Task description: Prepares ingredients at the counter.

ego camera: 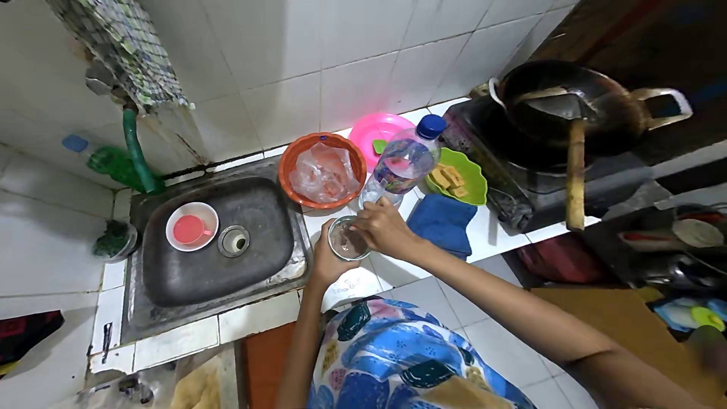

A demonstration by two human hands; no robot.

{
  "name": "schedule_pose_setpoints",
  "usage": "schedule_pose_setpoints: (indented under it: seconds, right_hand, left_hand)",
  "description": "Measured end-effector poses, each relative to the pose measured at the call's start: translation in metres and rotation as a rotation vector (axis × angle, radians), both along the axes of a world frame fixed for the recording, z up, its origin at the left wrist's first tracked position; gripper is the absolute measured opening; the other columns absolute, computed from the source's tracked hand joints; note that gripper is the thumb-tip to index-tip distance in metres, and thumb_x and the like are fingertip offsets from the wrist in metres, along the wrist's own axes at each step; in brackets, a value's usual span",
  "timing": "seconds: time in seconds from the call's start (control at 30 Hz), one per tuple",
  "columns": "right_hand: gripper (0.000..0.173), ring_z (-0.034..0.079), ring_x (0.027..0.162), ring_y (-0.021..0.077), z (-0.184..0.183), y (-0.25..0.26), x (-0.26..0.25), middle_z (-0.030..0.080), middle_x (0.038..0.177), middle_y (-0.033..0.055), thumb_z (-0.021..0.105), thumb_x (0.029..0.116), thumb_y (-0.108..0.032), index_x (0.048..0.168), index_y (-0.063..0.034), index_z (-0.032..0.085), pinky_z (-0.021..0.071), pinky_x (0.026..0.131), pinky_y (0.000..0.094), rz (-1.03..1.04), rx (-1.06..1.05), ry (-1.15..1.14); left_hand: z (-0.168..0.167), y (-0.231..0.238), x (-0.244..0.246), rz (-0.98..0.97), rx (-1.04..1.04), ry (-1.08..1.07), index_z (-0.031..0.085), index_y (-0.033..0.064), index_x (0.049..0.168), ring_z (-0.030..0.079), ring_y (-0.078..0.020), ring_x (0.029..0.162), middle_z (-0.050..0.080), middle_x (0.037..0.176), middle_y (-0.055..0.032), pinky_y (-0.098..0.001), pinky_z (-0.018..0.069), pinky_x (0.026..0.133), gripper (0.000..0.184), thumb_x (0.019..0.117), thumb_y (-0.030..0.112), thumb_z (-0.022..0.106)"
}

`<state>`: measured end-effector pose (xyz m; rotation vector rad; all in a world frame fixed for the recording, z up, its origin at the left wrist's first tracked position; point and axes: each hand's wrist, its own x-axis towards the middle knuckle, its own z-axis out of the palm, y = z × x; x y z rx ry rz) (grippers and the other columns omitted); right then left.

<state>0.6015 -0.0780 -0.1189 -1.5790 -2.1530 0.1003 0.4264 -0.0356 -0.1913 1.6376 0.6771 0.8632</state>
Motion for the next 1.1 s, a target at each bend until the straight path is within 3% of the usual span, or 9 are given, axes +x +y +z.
schedule_pose_setpoints:
  seconds: [0.13,0.3,0.43,0.6,0.77,0.93,1.0,1.1]
  right_hand:
    - [0.024,0.065,0.081,0.0393,0.007,-0.005,-0.003,0.069,0.079,0.0184,0.062,0.0949,-0.011,0.080,0.0039,0.072,0.0437,0.079,0.0564,0.034,-0.168,0.062]
    - [0.022,0.063,0.072,0.0367,-0.001,-0.004,0.001,0.065,0.071,0.0156,0.062,0.0930,-0.010,0.077,0.0019,0.072,0.0438,0.071,0.0535,-0.029,0.014,0.030]
    - [0.024,0.065,0.082,0.0392,0.008,-0.008,-0.010,0.070,0.079,0.0178,0.060,0.0949,-0.012,0.080,0.0033,0.072,0.0420,0.079,0.0558,0.029,-0.190,0.078]
    - [0.025,0.064,0.074,0.0370,0.002,-0.004,-0.005,0.066,0.074,0.0164,0.061,0.0949,-0.013,0.078,0.0025,0.072,0.0437,0.073,0.0538,-0.076,-0.027,0.090]
    - [0.027,0.064,0.083,0.0388,0.007,-0.008,-0.003,0.070,0.080,0.0181,0.060,0.0961,-0.014,0.080,0.0035,0.073,0.0408,0.081,0.0559,0.000,-0.224,0.139]
    - [0.028,0.059,0.071,0.0306,0.007,0.002,-0.002,0.065,0.071,0.0110,0.058,0.0974,-0.018,0.083,-0.0026,0.076,0.0404,0.074,0.0489,0.011,0.054,0.153]
    - [0.025,0.060,0.071,0.0319,0.004,0.008,0.000,0.065,0.071,0.0106,0.059,0.0961,-0.017,0.080,-0.0035,0.074,0.0416,0.071,0.0490,0.032,0.131,0.046]
    - [0.017,0.066,0.080,0.0392,-0.001,0.009,-0.001,0.068,0.076,0.0155,0.067,0.0902,-0.010,0.077,0.0006,0.071,0.0465,0.074,0.0565,0.063,0.042,-0.037]
  left_hand:
    - [0.001,0.000,0.000,-0.008,-0.016,0.005,0.038,-0.0185,0.140,0.063,-0.0200,0.121,0.063,0.128,-0.0259,-0.0313,0.0487,0.107,0.109,0.0499,0.005,0.094]
    - [0.000,0.000,0.000,-0.003,-0.009,0.004,0.037,-0.0183,0.141,0.063,-0.0209,0.122,0.063,0.128,-0.0268,-0.0318,0.0483,0.107,0.110,0.0496,0.004,0.094]
    - [0.002,0.001,0.000,-0.008,-0.017,0.017,0.037,-0.0184,0.142,0.063,-0.0210,0.122,0.062,0.129,-0.0271,-0.0315,0.0480,0.107,0.111,0.0483,0.003,0.093]
    - [0.002,0.002,0.000,-0.008,-0.005,0.018,0.038,-0.0183,0.141,0.063,-0.0210,0.121,0.063,0.128,-0.0268,-0.0319,0.0487,0.107,0.110,0.0502,0.005,0.094]
    - [0.003,0.002,0.001,-0.010,-0.034,0.028,0.038,-0.0174,0.142,0.064,-0.0197,0.120,0.063,0.128,-0.0258,-0.0314,0.0495,0.106,0.109,0.0507,0.004,0.094]
    - [0.003,0.003,0.001,-0.010,-0.019,0.043,0.037,-0.0183,0.142,0.062,-0.0221,0.123,0.062,0.129,-0.0269,-0.0330,0.0482,0.108,0.110,0.0513,0.004,0.094]
    - [0.005,0.003,0.000,-0.004,-0.013,0.063,0.037,-0.0177,0.143,0.062,-0.0233,0.124,0.061,0.131,-0.0276,-0.0342,0.0474,0.109,0.110,0.0519,0.005,0.094]
    - [0.009,0.001,-0.002,0.011,-0.011,0.118,0.036,-0.0170,0.144,0.062,-0.0260,0.124,0.062,0.131,-0.0283,-0.0364,0.0480,0.108,0.111,0.0529,0.006,0.095]
